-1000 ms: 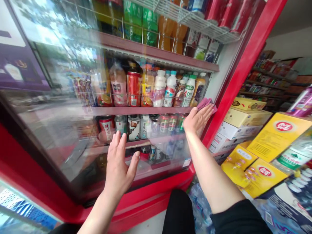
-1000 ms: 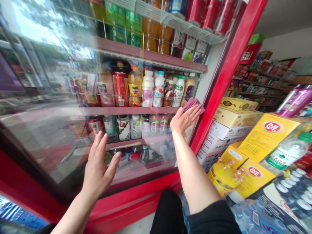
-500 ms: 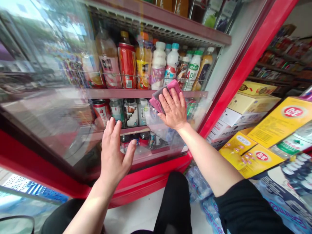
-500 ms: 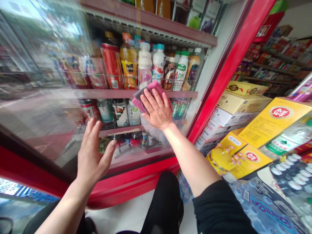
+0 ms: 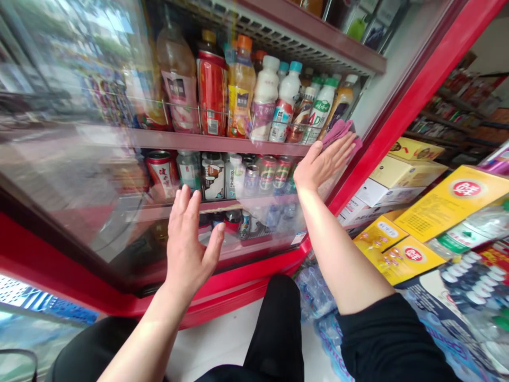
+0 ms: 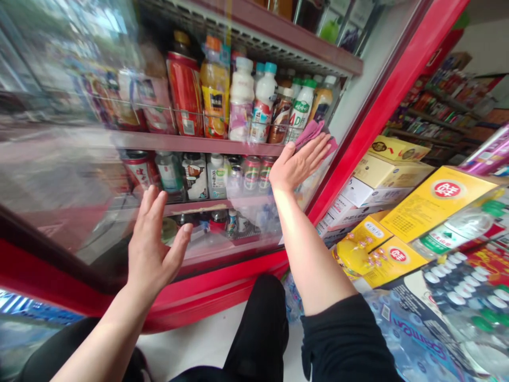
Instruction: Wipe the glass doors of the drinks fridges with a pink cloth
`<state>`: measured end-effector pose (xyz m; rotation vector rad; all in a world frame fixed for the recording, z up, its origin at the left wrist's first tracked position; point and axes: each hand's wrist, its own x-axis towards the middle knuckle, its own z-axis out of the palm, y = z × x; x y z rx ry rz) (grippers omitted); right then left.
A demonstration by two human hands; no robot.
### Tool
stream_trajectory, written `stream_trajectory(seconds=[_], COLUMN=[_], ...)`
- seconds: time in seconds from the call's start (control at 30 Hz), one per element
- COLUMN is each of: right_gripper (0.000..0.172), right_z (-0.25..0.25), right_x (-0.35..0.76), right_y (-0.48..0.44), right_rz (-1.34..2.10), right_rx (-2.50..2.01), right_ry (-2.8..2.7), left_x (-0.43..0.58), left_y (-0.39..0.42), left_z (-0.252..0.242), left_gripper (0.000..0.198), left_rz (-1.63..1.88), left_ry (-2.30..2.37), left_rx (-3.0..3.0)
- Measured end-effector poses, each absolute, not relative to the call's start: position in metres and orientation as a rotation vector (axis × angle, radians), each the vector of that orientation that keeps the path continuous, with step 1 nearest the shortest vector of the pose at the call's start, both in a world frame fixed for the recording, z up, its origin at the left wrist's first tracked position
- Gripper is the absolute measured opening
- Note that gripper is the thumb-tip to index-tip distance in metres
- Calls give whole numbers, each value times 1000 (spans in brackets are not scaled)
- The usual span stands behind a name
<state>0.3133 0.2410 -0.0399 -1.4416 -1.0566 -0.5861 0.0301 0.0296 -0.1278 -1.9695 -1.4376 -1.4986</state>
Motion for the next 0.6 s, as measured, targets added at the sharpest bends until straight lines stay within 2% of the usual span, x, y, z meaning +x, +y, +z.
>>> stream_trajectory(seconds=[0.3,0.6], right_gripper=[87,80], right_z=[-20,3], right_x=[180,76], right_y=[184,118], right_rz=[-763,-762], right_rx=[-1243,-895], right_ry=[-1449,-2132], left_x=[4,-13], left_y=[19,9], left_z=[-129,-120], left_gripper=[83,87], left_rz=[-1559,-1553], left_ry=[-1494,-1558], left_rx=[-1915,-1771])
